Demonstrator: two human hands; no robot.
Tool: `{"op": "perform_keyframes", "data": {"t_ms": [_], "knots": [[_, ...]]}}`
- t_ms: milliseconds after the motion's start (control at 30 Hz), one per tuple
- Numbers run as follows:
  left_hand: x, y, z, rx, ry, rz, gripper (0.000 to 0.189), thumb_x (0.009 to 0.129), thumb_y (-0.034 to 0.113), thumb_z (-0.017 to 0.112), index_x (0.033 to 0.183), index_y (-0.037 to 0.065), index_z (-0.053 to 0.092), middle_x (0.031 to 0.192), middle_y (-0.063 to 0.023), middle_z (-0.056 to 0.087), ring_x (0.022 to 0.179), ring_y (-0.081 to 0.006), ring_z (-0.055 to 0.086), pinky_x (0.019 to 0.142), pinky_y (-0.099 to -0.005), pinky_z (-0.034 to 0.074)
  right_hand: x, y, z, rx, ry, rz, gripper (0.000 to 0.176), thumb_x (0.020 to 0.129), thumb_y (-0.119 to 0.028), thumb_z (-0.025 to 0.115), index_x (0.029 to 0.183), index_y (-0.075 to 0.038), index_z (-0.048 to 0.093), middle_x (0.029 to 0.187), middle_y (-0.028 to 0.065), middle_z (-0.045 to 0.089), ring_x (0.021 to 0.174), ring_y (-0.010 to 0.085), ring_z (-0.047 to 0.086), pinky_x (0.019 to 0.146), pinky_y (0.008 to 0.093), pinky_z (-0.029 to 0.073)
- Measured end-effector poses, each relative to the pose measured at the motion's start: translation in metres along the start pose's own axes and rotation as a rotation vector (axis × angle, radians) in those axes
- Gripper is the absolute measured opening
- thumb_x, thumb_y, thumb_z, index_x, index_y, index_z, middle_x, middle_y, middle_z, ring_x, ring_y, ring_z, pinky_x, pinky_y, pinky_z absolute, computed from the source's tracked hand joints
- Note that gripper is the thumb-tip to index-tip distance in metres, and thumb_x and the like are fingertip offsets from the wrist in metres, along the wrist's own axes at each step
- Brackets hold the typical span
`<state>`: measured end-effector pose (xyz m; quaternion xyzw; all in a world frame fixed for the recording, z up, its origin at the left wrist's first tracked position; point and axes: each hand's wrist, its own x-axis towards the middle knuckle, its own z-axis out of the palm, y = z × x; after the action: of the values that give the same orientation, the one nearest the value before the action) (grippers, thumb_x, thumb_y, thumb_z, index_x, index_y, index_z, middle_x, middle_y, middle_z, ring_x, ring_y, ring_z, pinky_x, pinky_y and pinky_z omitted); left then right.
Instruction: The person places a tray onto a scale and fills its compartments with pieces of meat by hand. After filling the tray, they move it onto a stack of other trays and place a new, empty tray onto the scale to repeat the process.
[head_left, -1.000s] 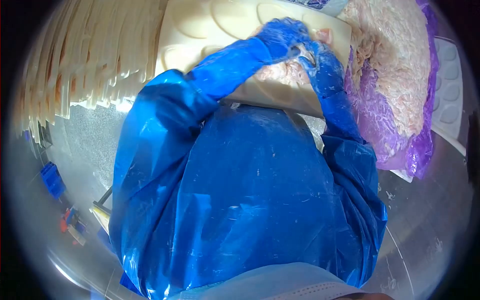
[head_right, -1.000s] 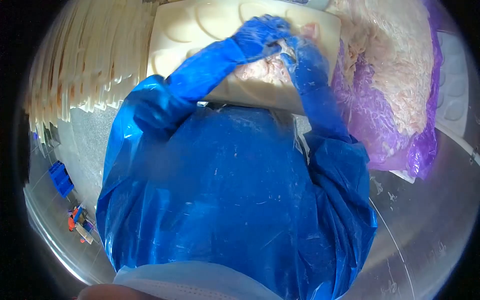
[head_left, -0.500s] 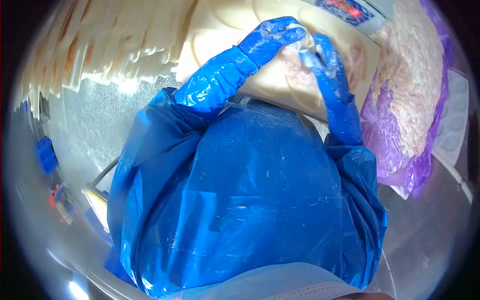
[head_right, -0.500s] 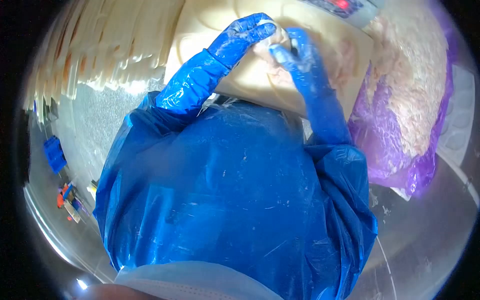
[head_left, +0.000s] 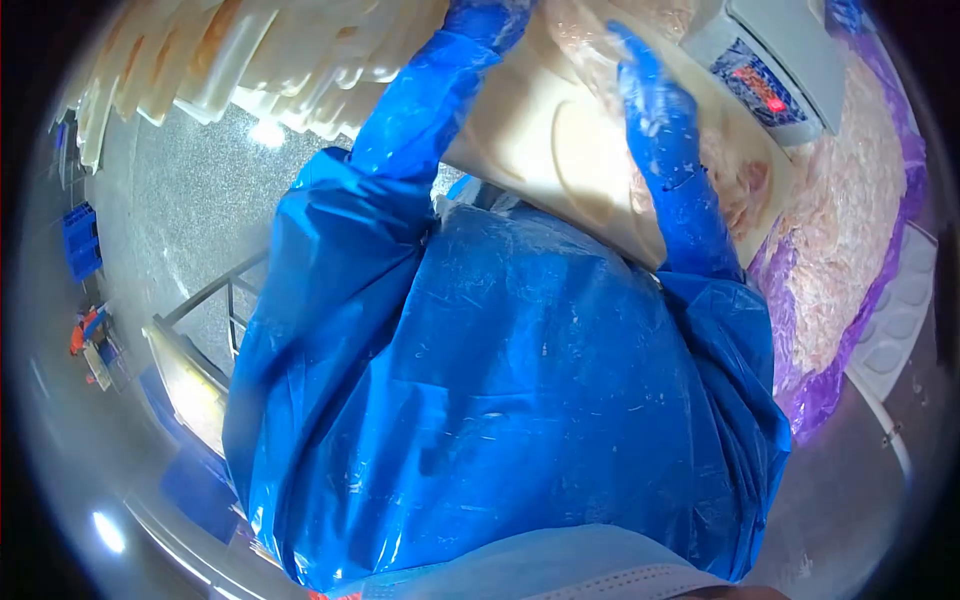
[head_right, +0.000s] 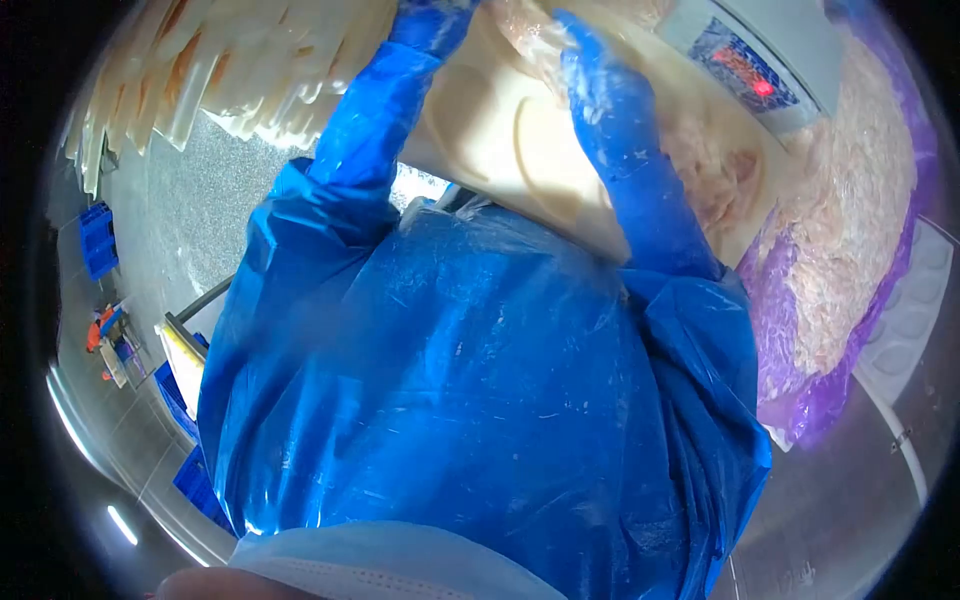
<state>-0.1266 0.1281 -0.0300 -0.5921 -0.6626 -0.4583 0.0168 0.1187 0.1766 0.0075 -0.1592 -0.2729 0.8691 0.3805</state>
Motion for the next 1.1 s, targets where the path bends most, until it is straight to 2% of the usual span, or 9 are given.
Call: {"op": "perform_keyframes", "data": {"t_ms": [67,100,133,333,767,867,933,967,1100], "knots": [[-0.007,-0.006,0.0,0.248,0.087,0.151,0.024,0.092,0.013,0.056,0.111,0.016,0.071,0.119,-0.0075,0.066,0.115,-0.0283,0.059,0.098,-0.0391,0.048,-0.002,-0.005,-0.023,-1.669,-0.25,-0.245,0.045,0.096,-0.015,0.062,0.138,-0.005,0.053,0.112,0.0095,0.07,0.089,0.0158,0.068,0.075,0.0292,0.056],[-0.012,0.008,-0.007,0.267,0.079,0.108,0.028,0.09,0.011,0.056,0.113,0.018,0.07,0.119,-0.0064,0.066,0.115,-0.0285,0.059,0.098,-0.0392,0.048,-0.006,0.004,-0.027,-0.796,-0.055,0.06,0.05,0.092,-0.022,0.069,0.138,-0.008,0.053,0.115,0.0105,0.068,0.09,0.0171,0.068,0.075,0.0305,0.056],[-0.022,0.015,-0.009,0.283,0.062,0.055,0.032,0.088,0.009,0.055,0.115,0.02,0.069,0.12,-0.0054,0.065,0.115,-0.0288,0.059,0.098,-0.0393,0.049,-0.004,0.006,-0.034,-0.797,-0.053,0.068,0.05,0.092,-0.022,0.069,0.138,-0.008,0.053,0.115,0.0105,0.068,0.09,0.0171,0.068,0.075,0.0305,0.056],[-0.039,-0.037,0.057,0.5,-0.239,0.241,0.039,0.087,0.037,0.058,0.119,0.017,0.066,0.128,-0.0139,0.062,0.122,-0.0326,0.056,0.107,-0.046,0.041,0.026,0.025,-0.006,-1.935,-0.147,-0.576,0.036,0.083,-0.027,0.076,0.112,-0.011,0.063,0.1,0.0126,0.067,0.09,0.031,0.068,0.079,0.0406,0.055],[0.032,-0.058,0.04,0.318,-0.13,0.198,0.027,0.096,0.037,0.053,0.105,0.017,0.068,0.108,-0.011,0.068,0.1,-0.0296,0.064,0.091,-0.0459,0.05,0.032,-0.029,-0.008,-1.01,-0.025,0.452,0.033,0.1,-0.021,0.055,0.128,-0.004,0.059,0.106,0.0073,0.065,0.078,0.0141,0.065,0.07,0.0285,0.053],[0.028,-0.031,0.035,0.73,0.201,0.402,0.023,0.095,0.03,0.052,0.104,0.016,0.069,0.113,-0.0109,0.068,0.104,-0.0295,0.064,0.092,-0.0426,0.051,0.026,-0.031,-0.022,-1.083,0.083,0.409,0.034,0.1,-0.018,0.054,0.131,-0.004,0.058,0.116,0.0103,0.063,0.091,0.0168,0.066,0.077,0.0282,0.053],[0.022,0.003,0.043,0.616,-0.399,-0.396,0.032,0.097,0.026,0.049,0.122,0.016,0.065,0.127,-0.01,0.065,0.113,-0.0296,0.061,0.097,-0.0431,0.05,0.032,-0.019,-0.042,-1.334,-0.066,-0.029,0.037,0.1,-0.019,0.055,0.133,-0.004,0.056,0.122,0.0126,0.062,0.102,0.0202,0.064,0.086,0.0325,0.052],[-0.035,-0.025,0.085,1.374,-0.171,0.202,0.047,0.098,0.028,0.044,0.142,0.014,0.05,0.142,-0.014,0.055,0.127,-0.0317,0.054,0.104,-0.0503,0.044,0.039,-0.008,-0.053,-1.54,-0.223,-0.493,0.04,0.099,-0.02,0.056,0.136,-0.005,0.055,0.129,0.0149,0.06,0.113,0.0237,0.062,0.096,0.0367,0.05],[-0.026,-0.032,0.08,0.671,-0.203,0.081,0.061,0.097,0.035,0.043,0.151,0.008,0.037,0.155,-0.0213,0.038,0.141,-0.0367,0.038,0.115,-0.0557,0.027,0.056,0.057,-0.095,-0.542,-0.199,0.04,0.045,0.099,-0.021,0.054,0.143,-0.009,0.049,0.14,0.0166,0.054,0.129,0.0302,0.052,0.102,0.0412,0.047]]}}
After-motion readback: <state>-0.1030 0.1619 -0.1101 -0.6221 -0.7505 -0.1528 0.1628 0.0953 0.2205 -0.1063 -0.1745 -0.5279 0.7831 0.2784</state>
